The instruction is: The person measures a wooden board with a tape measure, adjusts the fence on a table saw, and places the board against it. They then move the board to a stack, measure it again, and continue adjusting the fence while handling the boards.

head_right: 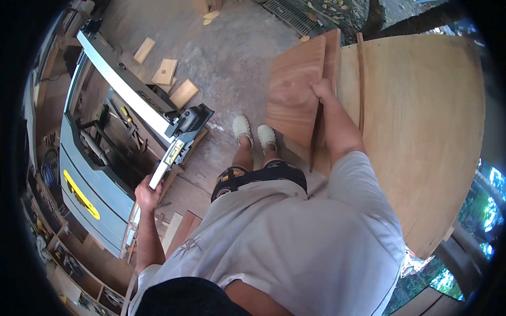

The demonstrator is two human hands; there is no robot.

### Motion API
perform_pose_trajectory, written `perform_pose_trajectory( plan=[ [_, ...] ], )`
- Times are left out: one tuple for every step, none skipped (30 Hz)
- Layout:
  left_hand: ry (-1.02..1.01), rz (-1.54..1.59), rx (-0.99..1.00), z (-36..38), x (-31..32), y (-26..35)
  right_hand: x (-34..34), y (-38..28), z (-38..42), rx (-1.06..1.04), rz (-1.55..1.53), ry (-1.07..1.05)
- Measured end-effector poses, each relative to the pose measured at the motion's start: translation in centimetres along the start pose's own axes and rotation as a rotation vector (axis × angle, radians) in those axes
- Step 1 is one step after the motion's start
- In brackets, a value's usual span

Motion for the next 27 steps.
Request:
perform_pose_trajectory(
  plan=[
    [0.001,-0.017,-0.011,0.0,-0.1,0.1,0.1,0.1,0.1,0.004,0.009,-0.008],
    [0.003,-0.033,-0.021,0.0,-0.1,0.2,0.1,-0.7,1.0,0.041,0.091,0.022],
    [0.01,-0.045,-0.014,0.1,0.3,-0.2,-0.1,-1.5,1.3,0.07,0.171,0.055],
    [0.013,-0.046,-0.009,0.1,0.4,-0.5,-0.2,-0.8,0.6,0.069,0.176,0.054],
    [0.017,-0.048,-0.008,0.2,0.3,-0.4,0.0,0.4,-0.5,0.052,0.229,0.09],
    [0.027,-0.049,-0.009,0.1,0.2,-0.1,0.1,1.3,-1.5,0.028,0.282,0.127],
    [0.038,-0.058,-0.013,0.2,0.2,-0.1,0.3,2.2,-1.8,0.022,0.286,0.126],
    [0.044,-0.056,-0.017,0.2,0.2,-0.1,0.8,2.3,-1.6,0.005,0.425,0.117],
    [0.06,-0.062,-0.016,0.2,0.1,0.1,1.2,2.2,-1.5,-0.015,0.563,0.109],
    [0.074,-0.07,-0.015,0.3,0.0,0.2,1.2,2.4,-1.3,-0.024,0.564,0.108],
    [0.079,-0.07,-0.02,0.4,-0.1,0.2,0.9,2.6,-0.6,0.033,0.485,0.134],
    [0.083,-0.077,-0.022,0.4,-0.1,0.2,0.8,2.6,-0.2,0.086,0.406,0.159],
    [0.088,-0.083,-0.026,0.5,0.0,0.2,1.0,1.9,0.0,0.075,0.407,0.155],
    [0.096,-0.089,-0.036,0.5,0.0,0.3,1.0,2.1,0.1,0.078,0.422,0.203],
    [0.095,-0.084,-0.029,0.6,-0.1,0.4,0.8,2.0,0.3,0.078,0.437,0.251],
    [0.097,-0.079,-0.026,0.6,-0.2,0.5,0.8,2.5,-0.3,0.066,0.438,0.246],
    [0.072,-0.11,-0.057,0.7,0.0,0.2,0.9,4.4,-2.5,0.02,0.54,0.27],
    [0.07,-0.107,-0.061,0.6,0.3,0.0,1.4,6.0,-4.9,-0.037,0.637,0.287],
    [0.075,-0.114,-0.082,0.8,0.2,-0.4,5.3,8.4,-10.1,-0.082,0.625,0.256],
    [0.039,-0.101,-0.114,0.7,-0.1,0.1,5.3,13.2,-13.8,-0.099,0.481,0.275],
    [0.07,-0.07,-0.079,0.9,-0.1,-0.3,5.9,15.8,-18.9,-0.121,0.335,0.265],
    [0.086,-0.069,-0.06,1.0,0.0,-0.6,5.0,20.7,-22.4,-0.147,0.188,0.229],
    [0.045,-0.077,-0.111,1.0,0.9,-2.0,4.2,22.8,-23.1,-0.166,0.042,0.169],
    [0.05,-0.051,-0.115,1.3,0.7,-2.5,2.2,22.1,-22.4,-0.171,-0.098,0.089],
    [0.073,-0.103,-0.103,1.7,0.1,-2.1,0.5,22.1,-21.1,-0.155,-0.228,0.006],
    [0.068,-0.148,-0.133,1.7,1.4,-3.2,-2.2,21.8,-20.5,-0.116,-0.348,-0.07],
    [0.008,-0.104,-0.125,1.6,1.8,-3.5,-4.5,22.3,-19.5,-0.06,-0.459,-0.138]
  ],
)
Point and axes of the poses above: each hand's wrist, its own z-axis away from the middle knuckle, its own x-axis out of the palm, y = z × x, the point moved 5 cm from there along -z, towards the middle knuckle, and after that the axes turned 6 degrees about x, right-handed, at the moved point
